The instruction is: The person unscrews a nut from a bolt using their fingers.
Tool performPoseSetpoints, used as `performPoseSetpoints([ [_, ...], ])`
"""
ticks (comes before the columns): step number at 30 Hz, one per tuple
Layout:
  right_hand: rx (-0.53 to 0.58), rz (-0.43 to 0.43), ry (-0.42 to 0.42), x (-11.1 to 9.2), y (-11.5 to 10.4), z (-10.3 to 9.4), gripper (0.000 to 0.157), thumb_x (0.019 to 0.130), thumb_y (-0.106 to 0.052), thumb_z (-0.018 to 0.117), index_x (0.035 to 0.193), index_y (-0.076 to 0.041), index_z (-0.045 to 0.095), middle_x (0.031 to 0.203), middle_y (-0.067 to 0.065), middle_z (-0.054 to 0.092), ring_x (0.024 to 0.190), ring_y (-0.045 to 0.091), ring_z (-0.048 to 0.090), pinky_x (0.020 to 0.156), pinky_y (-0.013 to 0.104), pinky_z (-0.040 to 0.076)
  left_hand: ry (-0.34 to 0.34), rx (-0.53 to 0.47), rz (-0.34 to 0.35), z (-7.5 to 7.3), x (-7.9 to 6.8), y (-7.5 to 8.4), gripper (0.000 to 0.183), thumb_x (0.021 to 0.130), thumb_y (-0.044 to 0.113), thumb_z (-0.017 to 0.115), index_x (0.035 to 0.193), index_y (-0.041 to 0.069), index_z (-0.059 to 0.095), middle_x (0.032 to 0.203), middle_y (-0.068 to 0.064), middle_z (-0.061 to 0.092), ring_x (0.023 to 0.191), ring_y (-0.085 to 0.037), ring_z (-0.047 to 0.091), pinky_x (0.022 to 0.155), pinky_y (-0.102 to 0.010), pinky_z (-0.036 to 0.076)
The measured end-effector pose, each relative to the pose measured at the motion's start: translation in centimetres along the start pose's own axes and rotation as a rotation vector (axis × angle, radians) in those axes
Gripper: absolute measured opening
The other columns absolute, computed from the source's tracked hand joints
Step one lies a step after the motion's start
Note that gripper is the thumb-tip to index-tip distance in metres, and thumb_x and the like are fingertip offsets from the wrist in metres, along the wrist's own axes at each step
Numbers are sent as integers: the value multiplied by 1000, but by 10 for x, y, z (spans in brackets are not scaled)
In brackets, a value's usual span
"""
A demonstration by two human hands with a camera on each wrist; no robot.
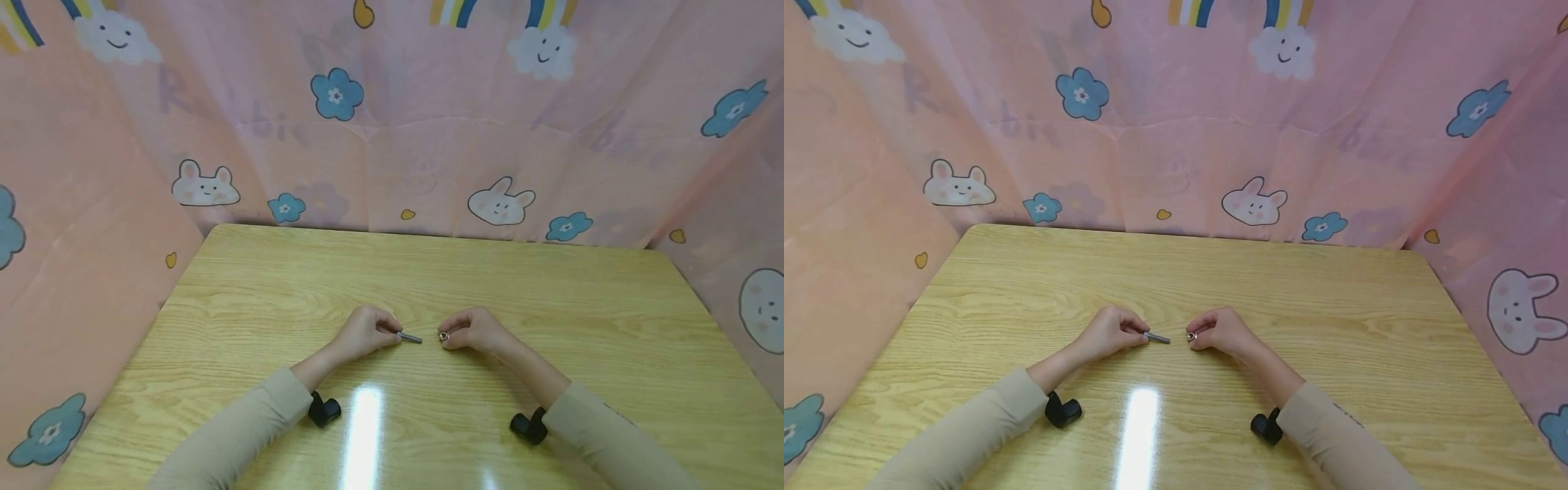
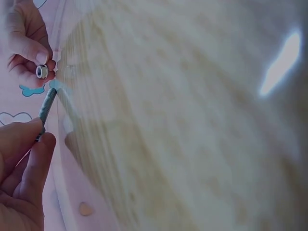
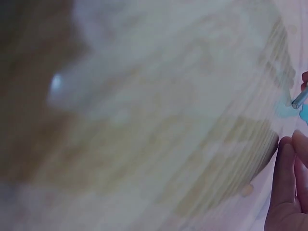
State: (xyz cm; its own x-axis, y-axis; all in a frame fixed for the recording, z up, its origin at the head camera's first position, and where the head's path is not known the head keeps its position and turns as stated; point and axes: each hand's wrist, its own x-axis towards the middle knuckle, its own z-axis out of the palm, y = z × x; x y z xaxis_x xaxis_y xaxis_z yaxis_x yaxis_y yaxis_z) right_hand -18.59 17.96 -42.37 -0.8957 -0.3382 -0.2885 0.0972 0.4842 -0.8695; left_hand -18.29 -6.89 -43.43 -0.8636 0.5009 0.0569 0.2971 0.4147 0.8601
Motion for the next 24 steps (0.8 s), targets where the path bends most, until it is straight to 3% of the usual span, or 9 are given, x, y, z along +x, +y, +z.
performPoseSetpoints([
  [9, -77, -61, -30, 0, -8, 3, 21, 71, 6, 74, 92, 6, 70, 80, 8, 68, 67, 10, 57, 61, 24, 50, -39, 164, 95, 2, -3, 3, 9, 78, -1, 72, 87, 1, 71, 82, -5, 69, 72, -8, 63, 65, -16, 51],
  [24, -161, -6, 2, -1, -9, 7, 19, 69, 10, 73, 86, 3, 71, 68, 2, 60, 64, 11, 52, 56, 23, 45, -44, 200, 125, 4, -7, 5, 10, 76, -6, 71, 84, 1, 70, 79, -6, 68, 69, -11, 62, 62, -16, 50],
])
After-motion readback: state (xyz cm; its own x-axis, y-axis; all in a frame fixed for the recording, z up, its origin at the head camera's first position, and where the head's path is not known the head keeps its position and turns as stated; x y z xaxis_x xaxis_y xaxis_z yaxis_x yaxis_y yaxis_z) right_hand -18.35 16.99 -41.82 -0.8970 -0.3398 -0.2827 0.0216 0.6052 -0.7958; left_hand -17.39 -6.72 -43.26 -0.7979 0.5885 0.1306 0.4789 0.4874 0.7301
